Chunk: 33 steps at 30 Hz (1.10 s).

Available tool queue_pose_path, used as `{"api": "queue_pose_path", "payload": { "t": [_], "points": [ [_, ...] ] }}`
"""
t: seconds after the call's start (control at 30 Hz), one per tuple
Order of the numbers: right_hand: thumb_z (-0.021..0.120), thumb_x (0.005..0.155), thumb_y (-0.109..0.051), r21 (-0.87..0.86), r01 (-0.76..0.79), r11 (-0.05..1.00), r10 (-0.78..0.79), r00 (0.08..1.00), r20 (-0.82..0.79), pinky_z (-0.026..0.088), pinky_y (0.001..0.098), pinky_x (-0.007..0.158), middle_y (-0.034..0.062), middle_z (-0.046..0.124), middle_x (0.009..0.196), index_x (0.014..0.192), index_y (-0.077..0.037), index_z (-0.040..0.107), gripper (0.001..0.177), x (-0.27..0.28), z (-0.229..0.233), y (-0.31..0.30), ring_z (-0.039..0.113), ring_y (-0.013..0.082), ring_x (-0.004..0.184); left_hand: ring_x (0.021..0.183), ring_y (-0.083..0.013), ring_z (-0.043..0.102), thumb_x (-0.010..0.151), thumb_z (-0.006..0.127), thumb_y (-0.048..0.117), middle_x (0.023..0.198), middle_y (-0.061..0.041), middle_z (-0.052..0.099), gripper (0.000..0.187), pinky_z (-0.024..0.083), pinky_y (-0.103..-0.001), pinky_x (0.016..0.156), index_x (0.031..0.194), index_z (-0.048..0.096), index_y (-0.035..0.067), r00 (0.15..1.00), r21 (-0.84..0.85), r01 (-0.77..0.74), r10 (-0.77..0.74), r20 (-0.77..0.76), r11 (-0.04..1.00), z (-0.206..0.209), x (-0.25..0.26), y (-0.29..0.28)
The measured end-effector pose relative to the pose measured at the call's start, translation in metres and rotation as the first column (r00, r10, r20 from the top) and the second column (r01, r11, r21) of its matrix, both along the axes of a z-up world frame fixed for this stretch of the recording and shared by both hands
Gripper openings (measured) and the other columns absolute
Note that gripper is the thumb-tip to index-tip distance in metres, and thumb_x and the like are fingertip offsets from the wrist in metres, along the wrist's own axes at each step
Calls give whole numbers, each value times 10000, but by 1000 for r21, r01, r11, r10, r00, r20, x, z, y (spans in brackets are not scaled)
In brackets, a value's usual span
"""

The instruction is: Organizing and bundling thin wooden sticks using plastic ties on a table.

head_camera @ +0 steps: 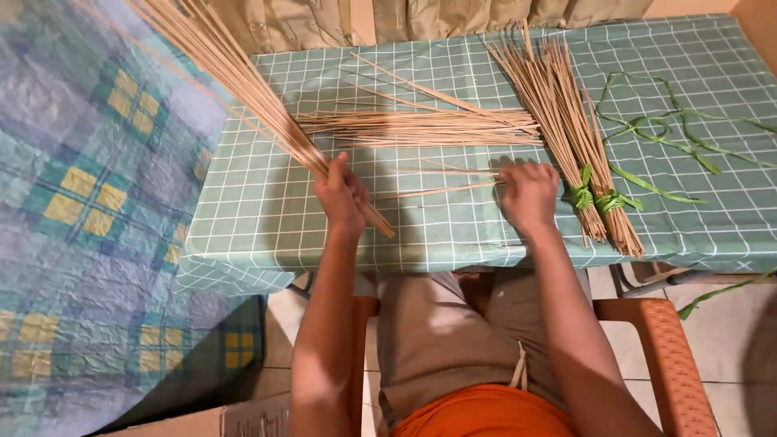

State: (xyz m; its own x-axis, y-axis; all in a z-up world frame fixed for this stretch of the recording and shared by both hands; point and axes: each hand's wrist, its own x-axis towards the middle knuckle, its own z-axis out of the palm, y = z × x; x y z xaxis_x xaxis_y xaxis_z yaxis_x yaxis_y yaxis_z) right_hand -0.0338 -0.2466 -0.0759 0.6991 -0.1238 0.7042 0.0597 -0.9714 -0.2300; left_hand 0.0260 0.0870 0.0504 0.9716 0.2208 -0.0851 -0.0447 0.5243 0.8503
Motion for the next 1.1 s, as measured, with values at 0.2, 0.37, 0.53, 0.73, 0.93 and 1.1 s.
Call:
{"api": "queue_pose_path", "payload": {
  "t": [0.2,0.37,0.53,0.73,0.93,1.1],
  "points": [
    [721,1013,-138,56,-28,998,20,990,141,429,450,1020,-4,648,916,1043,-182,760,66,-1,-1,-6,653,256,927,307,-130,330,882,725,307,460,8,308,351,259,-284,295,685,459,188,1000,-68,25,-26,-5,997,-12,10,4],
    [714,1026,-87,161,-114,980,66,960,272,431,431,957,6,662,929,1054,-166,771,102,-8,5,-4,663,259,913,309,-133,338,891,739,306,465,2,335,357,265,-289,309,709,453,193,1000,-45,21,-20,21,999,-11,10,5],
    [690,1066,-69,277,-187,942,60,911,409,475,388,897,41,704,942,1081,-118,784,107,-20,1,1,691,291,880,298,-124,340,902,714,335,449,-1,335,357,287,-282,318,685,470,192,998,-71,46,-43,47,996,0,3,3],
    [686,1021,2,451,-381,807,221,903,368,523,389,805,131,691,822,1064,-52,783,119,-50,53,89,698,332,782,319,-94,372,951,642,477,484,28,357,361,326,-235,342,768,533,185,979,-70,180,-172,108,981,10,-8,-11],
    [750,925,-9,471,-495,730,363,865,347,552,334,721,49,724,784,989,-103,823,135,-63,81,162,705,259,674,293,-85,336,998,624,455,482,20,322,322,334,-236,307,920,604,143,943,-54,273,-256,213,960,-12,-7,-15],
    [752,924,-43,477,-530,701,430,848,310,553,328,656,42,762,803,980,-113,835,122,-68,88,177,697,261,643,269,-111,367,962,691,376,440,13,384,357,316,-238,286,727,525,166,962,16,229,-229,150,973,-15,-5,-23]
  ]
}}
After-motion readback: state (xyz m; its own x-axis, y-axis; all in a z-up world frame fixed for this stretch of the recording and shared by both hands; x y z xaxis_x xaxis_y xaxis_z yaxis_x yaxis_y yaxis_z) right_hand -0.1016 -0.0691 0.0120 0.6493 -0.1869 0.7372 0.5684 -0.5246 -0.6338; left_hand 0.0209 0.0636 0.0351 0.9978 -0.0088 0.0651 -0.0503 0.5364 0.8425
